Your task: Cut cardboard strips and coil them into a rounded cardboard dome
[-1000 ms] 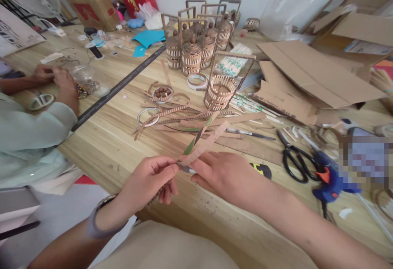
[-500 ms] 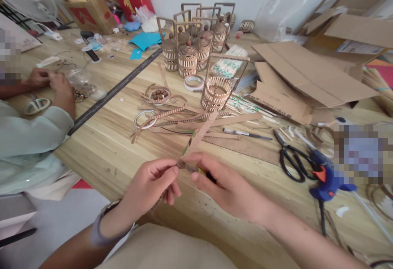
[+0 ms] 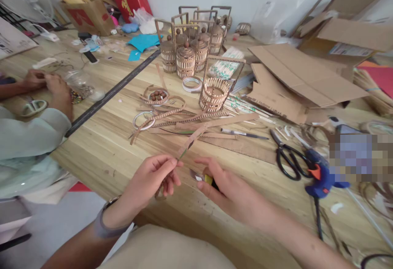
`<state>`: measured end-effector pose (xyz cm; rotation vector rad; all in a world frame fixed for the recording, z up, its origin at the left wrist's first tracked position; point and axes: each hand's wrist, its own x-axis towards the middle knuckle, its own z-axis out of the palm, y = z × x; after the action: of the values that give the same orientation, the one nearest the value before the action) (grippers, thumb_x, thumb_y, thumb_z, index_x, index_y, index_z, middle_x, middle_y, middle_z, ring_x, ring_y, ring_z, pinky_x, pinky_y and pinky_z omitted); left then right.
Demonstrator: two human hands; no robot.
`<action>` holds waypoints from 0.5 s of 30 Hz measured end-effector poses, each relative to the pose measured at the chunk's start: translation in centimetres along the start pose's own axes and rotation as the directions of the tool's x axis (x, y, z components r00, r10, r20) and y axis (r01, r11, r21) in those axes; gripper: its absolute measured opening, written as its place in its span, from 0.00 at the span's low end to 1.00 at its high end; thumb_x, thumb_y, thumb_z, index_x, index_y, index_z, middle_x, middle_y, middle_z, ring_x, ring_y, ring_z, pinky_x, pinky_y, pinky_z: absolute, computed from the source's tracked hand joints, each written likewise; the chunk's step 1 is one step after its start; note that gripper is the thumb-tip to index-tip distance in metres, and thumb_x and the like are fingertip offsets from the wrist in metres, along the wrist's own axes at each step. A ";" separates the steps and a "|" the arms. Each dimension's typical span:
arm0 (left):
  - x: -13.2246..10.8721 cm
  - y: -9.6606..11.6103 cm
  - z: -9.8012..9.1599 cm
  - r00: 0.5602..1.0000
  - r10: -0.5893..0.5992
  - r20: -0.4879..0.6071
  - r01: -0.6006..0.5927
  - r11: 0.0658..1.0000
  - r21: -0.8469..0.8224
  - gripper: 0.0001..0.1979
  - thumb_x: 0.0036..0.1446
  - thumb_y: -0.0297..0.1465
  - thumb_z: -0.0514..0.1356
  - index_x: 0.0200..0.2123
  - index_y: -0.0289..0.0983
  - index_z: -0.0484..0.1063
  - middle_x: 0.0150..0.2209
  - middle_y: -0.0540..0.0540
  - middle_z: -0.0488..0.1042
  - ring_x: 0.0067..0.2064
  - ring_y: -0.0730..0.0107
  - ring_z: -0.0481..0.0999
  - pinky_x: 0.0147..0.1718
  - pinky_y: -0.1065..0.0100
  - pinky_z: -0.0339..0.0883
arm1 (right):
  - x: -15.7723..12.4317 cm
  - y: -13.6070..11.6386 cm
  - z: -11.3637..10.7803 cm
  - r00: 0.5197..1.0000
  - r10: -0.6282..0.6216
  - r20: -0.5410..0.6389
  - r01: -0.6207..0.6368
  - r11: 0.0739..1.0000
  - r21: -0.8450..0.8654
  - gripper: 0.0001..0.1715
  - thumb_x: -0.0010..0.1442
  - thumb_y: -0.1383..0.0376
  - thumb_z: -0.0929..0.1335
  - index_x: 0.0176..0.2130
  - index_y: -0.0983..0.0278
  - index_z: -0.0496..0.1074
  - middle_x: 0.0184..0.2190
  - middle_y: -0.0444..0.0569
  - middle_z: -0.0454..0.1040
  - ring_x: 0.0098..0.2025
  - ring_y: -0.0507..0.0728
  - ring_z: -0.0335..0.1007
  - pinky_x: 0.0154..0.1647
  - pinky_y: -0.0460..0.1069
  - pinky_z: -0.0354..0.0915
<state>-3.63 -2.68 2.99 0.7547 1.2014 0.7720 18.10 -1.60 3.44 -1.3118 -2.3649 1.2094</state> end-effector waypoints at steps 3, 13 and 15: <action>0.2 -0.3 -0.1 1.000 -0.001 -0.008 0.001 1.000 -0.013 0.13 0.56 0.39 0.61 0.34 0.34 0.74 0.20 0.51 0.75 0.15 0.78 0.68 0.13 0.78 0.58 | -1.2 2.8 1.3 0.996 -0.083 -0.024 0.067 0.919 -0.388 0.14 0.70 0.60 0.60 0.50 0.62 0.67 0.34 0.49 0.79 0.32 0.58 0.77 0.28 0.49 0.67; 0.2 -0.4 0.4 1.000 0.016 -0.019 -0.017 0.998 -0.055 0.11 0.53 0.39 0.61 0.30 0.36 0.68 0.18 0.52 0.75 0.15 0.78 0.70 0.13 0.78 0.59 | -2.0 0.9 0.5 0.854 -0.500 -0.140 0.215 0.587 -0.780 0.18 0.72 0.61 0.57 0.47 0.63 0.74 0.39 0.53 0.80 0.39 0.62 0.77 0.37 0.56 0.69; 0.2 -0.4 0.5 0.999 0.031 -0.035 -0.033 0.997 -0.070 0.12 0.53 0.39 0.62 0.29 0.37 0.67 0.18 0.52 0.75 0.15 0.78 0.70 0.14 0.78 0.59 | -3.4 -1.5 -0.2 0.814 -0.523 -0.251 0.271 0.726 -0.632 0.16 0.70 0.57 0.62 0.49 0.58 0.75 0.40 0.50 0.80 0.40 0.60 0.77 0.39 0.55 0.71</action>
<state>-3.06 -2.81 2.67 0.7068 1.1891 0.8523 19.26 -4.51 5.42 -0.9383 -2.5580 0.0502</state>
